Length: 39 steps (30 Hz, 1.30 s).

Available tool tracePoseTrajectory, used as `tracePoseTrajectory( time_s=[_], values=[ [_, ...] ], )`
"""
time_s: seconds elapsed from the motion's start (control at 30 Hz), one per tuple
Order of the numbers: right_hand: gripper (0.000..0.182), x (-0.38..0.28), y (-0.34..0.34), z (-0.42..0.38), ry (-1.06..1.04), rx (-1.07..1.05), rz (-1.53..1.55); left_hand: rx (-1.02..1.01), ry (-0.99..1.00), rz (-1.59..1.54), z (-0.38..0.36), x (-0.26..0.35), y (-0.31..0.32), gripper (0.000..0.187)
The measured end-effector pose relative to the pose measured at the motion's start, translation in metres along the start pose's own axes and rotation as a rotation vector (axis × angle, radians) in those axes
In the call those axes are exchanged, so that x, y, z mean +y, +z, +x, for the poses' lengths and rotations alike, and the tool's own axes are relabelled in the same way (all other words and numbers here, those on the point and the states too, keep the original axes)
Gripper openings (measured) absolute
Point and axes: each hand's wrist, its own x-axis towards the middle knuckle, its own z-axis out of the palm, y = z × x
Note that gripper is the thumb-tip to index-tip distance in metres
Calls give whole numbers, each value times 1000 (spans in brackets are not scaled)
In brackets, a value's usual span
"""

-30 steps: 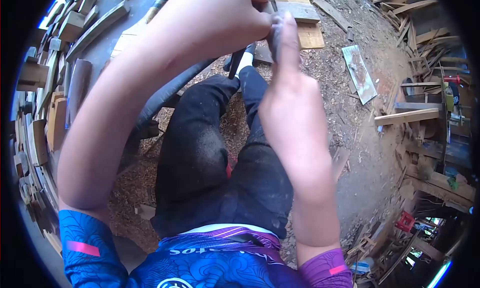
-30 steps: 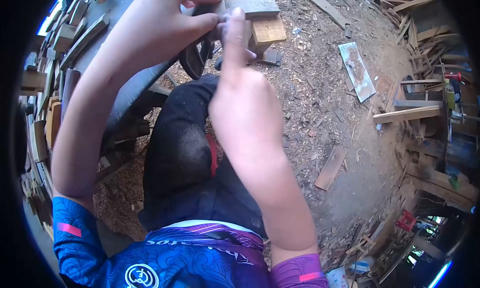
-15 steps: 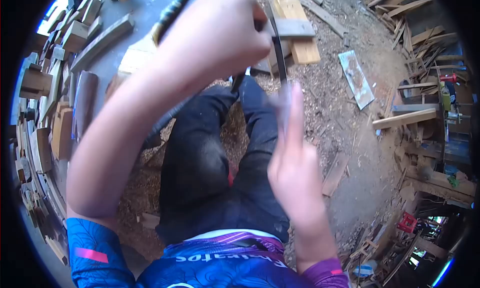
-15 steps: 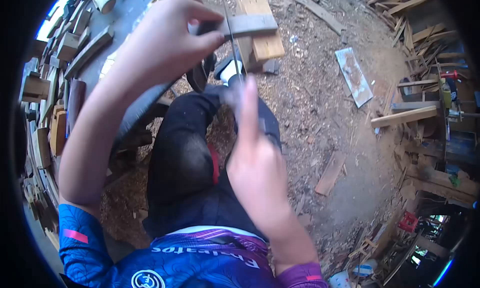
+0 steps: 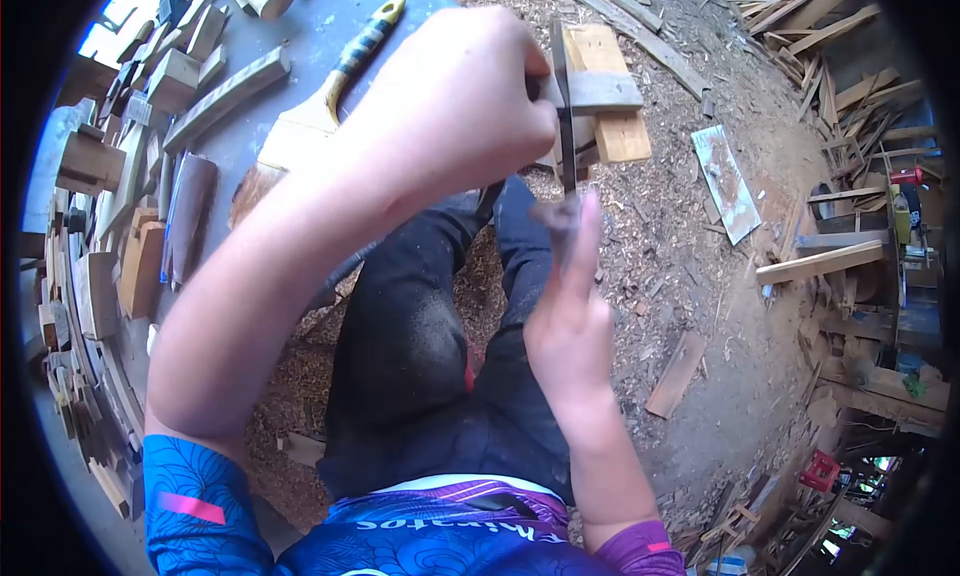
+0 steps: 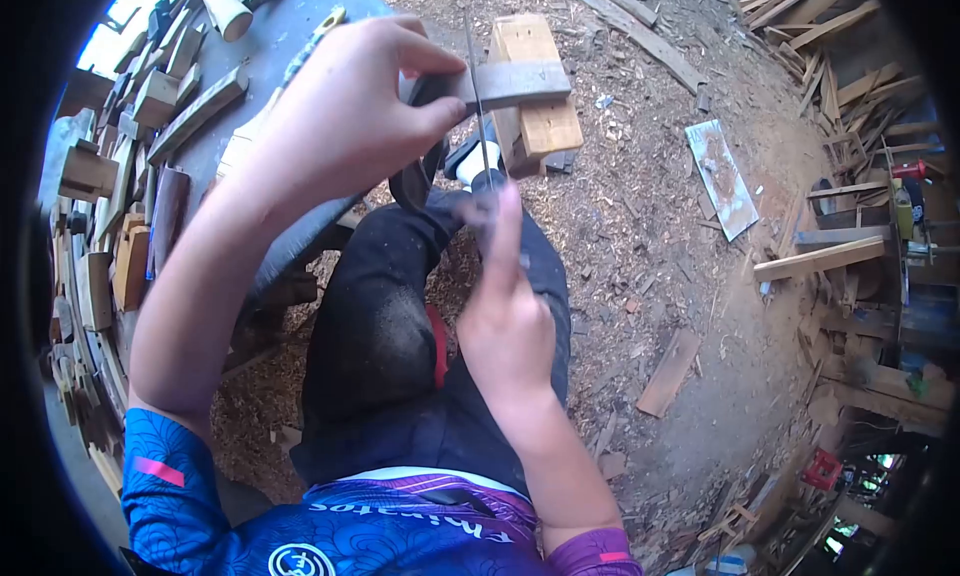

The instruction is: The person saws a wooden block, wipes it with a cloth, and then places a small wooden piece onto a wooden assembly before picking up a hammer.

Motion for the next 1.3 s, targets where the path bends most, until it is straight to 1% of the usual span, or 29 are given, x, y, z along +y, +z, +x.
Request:
tracePoseTrajectory(
  time_s=[0.1, 0.13, 0.2, 0.23, 0.27, 0.3, 0.33, 0.37, 0.4, 0.43, 0.47, 0.5, 0.53, 0.6, 0.63, 0.67, 0.73, 0.8, 0.83, 0.87, 0.93, 0.97, 1.03, 1.07, 1.13, 1.17, 1.2, 1.27, 1.3],
  values=[
    [79, -4, 10, 52, -18, 38, -63, 57, 41, -67, -1, -5, 5, 34],
    [79, -6, 8, 50, -11, 35, -58, 85, 100, -84, -1, -5, 5, 35],
    [80, -9, 3, 45, -8, 9, -77, 58, 86, -114, -2, -7, 4, 35],
    [80, -8, -2, 24, 39, -49, -106, 46, 49, -70, -1, -5, 3, 35],
    [81, -6, -5, 3, 56, -53, -146, 42, 11, -28, -1, -1, 3, 36],
    [82, -11, -13, -2, -4, 2, -24, -23, -25, -18, 0, 3, -1, 37],
    [82, -13, -17, -1, -66, 49, 105, -17, -9, 14, 1, 3, -1, 37],
    [82, -13, -19, 2, -70, 41, 109, -2, -17, 23, 2, 1, -2, 37],
    [81, -29, -32, 16, 34, -79, -4, -15, -18, 27, 2, 0, 2, 36],
    [80, -39, -43, 31, 141, -194, -120, 6, 61, 11, 1, -5, 6, 36],
    [75, -42, -44, 53, 161, -208, -210, 49, 144, -1, 0, -10, 6, 36],
    [73, -44, -47, 66, 148, -217, -215, -80, -2, -93, -13, 34, -25, 24],
    [72, -45, -48, 72, 133, -232, -218, -82, -6, -92, -9, 40, -26, 24],
    [71, -52, -64, 45, 160, -261, -191, -214, -273, -193, 0, 41, -31, 25],
    [69, -56, -73, 31, 187, -275, -171, -260, -304, -183, 2, 44, -37, 25],
    [69, -60, -79, 19, 182, -273, -182, -286, -276, -156, 4, 40, -37, 24],
    [69, -76, -83, 16, 220, -192, -69, -132, 15, -101, -2, 34, -37, 25],
    [68, -68, -72, 29, 209, -235, -167, -264, -252, -139, 3, 36, -36, 25],
    [67, -64, -61, 52, 253, -275, -296, -337, -361, -172, 2, 47, -44, 24],
    [66, -51, -49, 66, 151, -197, -299, -282, -323, -207, -1, 46, -41, 24],
    [68, -47, -48, 73, 114, -223, -353, -237, -257, -173, -1, 38, -34, 26],
    [68, -47, -53, 61, 117, -234, -354, -243, -266, -178, -9, 33, -29, 26],
    [69, -50, -68, 28, 107, -224, -140, -20, 59, -135, -20, 24, -26, 28],
    [69, -55, -71, 19, 98, -231, -152, -112, -67, -171, -14, 25, -27, 31],
    [70, -64, -73, 11, 173, -205, -153, -90, -106, -74, -13, 24, -27, 32],
    [70, -67, -75, 21, 217, -271, -129, -97, -112, -75, -11, 25, -29, 32],
    [70, -60, -65, 37, 228, -271, -126, -166, -169, -107, -7, 28, -32, 31],
    [70, -43, -49, 70, 15, -177, -298, -297, -278, -168, 0, 37, -38, 30],
    [70, -43, -47, 72, 15, -167, -348, -300, -291, -186, 0, 39, -39, 28]
  ],
)
